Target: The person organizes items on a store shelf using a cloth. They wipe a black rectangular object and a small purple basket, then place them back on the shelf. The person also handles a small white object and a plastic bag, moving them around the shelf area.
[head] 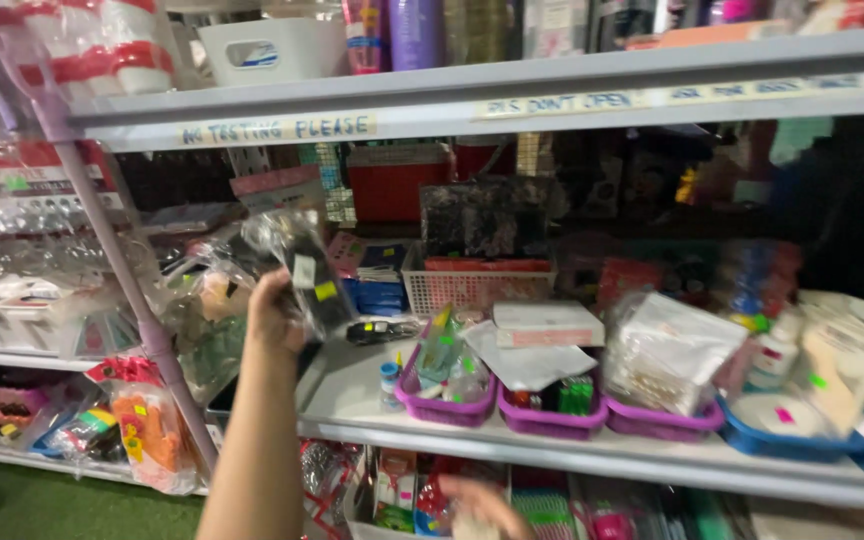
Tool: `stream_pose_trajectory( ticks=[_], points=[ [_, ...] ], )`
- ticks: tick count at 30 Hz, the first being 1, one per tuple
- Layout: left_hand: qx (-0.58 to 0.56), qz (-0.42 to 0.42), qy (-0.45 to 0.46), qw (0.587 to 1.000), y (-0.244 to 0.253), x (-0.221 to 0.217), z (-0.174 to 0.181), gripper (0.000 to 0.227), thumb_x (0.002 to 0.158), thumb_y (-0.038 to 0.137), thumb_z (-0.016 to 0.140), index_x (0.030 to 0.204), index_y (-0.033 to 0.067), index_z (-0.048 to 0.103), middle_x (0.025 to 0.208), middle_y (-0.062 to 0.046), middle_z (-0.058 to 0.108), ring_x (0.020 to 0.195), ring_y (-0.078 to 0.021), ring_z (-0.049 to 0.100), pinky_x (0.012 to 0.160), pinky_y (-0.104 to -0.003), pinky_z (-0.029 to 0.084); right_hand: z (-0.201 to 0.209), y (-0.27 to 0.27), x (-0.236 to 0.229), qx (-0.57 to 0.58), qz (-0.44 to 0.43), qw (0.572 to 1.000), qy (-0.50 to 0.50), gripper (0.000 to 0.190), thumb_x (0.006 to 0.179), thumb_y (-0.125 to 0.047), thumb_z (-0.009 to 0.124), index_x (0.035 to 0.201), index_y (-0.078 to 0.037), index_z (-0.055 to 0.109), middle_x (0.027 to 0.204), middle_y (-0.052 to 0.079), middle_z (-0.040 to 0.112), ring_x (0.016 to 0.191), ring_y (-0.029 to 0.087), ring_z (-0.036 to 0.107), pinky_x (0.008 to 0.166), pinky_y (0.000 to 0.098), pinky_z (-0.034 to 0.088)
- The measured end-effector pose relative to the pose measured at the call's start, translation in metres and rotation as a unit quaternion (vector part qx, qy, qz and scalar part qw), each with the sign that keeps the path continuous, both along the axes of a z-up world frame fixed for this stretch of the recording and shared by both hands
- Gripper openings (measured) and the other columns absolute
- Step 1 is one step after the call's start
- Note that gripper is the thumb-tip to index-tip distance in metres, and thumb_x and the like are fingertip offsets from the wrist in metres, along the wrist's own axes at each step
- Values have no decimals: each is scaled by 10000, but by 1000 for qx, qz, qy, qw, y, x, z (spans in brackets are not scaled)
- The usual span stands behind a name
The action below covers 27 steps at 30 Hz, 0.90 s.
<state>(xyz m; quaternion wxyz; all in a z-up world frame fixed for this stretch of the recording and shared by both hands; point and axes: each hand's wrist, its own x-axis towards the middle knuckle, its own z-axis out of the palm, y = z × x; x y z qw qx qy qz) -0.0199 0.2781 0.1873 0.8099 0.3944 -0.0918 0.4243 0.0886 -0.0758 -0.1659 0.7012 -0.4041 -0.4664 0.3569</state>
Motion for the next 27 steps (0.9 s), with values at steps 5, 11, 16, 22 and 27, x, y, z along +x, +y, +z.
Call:
stream_pose_trajectory(
  ticks=[5,11,16,22,27],
  points=[
    [22,-148,-35,988,-92,17,-43,484,753,229,672,1148,-51,696,1029,-187,757,895,-325,741,823,-444,616,235,-37,-45,-5,-18,989,147,636,938,-377,575,1486,-68,483,1190,190,730,815,158,657,693,284,545],
    [90,-187,47,977,-207,15,-29,566,731,133,724,1253,-39,593,1109,-172,722,984,-303,712,865,-449,578,277,-59,-62,87,-66,978,177,427,994,-192,646,1380,-39,549,790,80,619,558,144,607,442,270,503],
    [158,-66,108,979,-267,-10,18,610,721,51,769,1305,5,601,1148,-134,695,1027,-245,681,911,-407,536,304,-82,-64,84,-225,963,123,326,933,-97,674,1235,23,687,920,54,722,778,110,666,653,235,530],
    [236,130,254,929,-297,-13,25,576,754,166,823,1199,43,479,1143,-139,743,1042,-267,729,894,-394,579,298,-76,-54,132,-537,822,-136,290,817,76,682,1099,9,665,969,105,775,874,175,733,771,291,575],
    [324,262,219,882,-299,9,4,748,645,199,945,1159,12,434,1046,-168,689,977,-234,695,816,-354,590,291,-54,-57,-11,-576,765,-289,527,723,74,751,1221,-80,671,940,173,762,873,263,728,717,324,543]
  ],
)
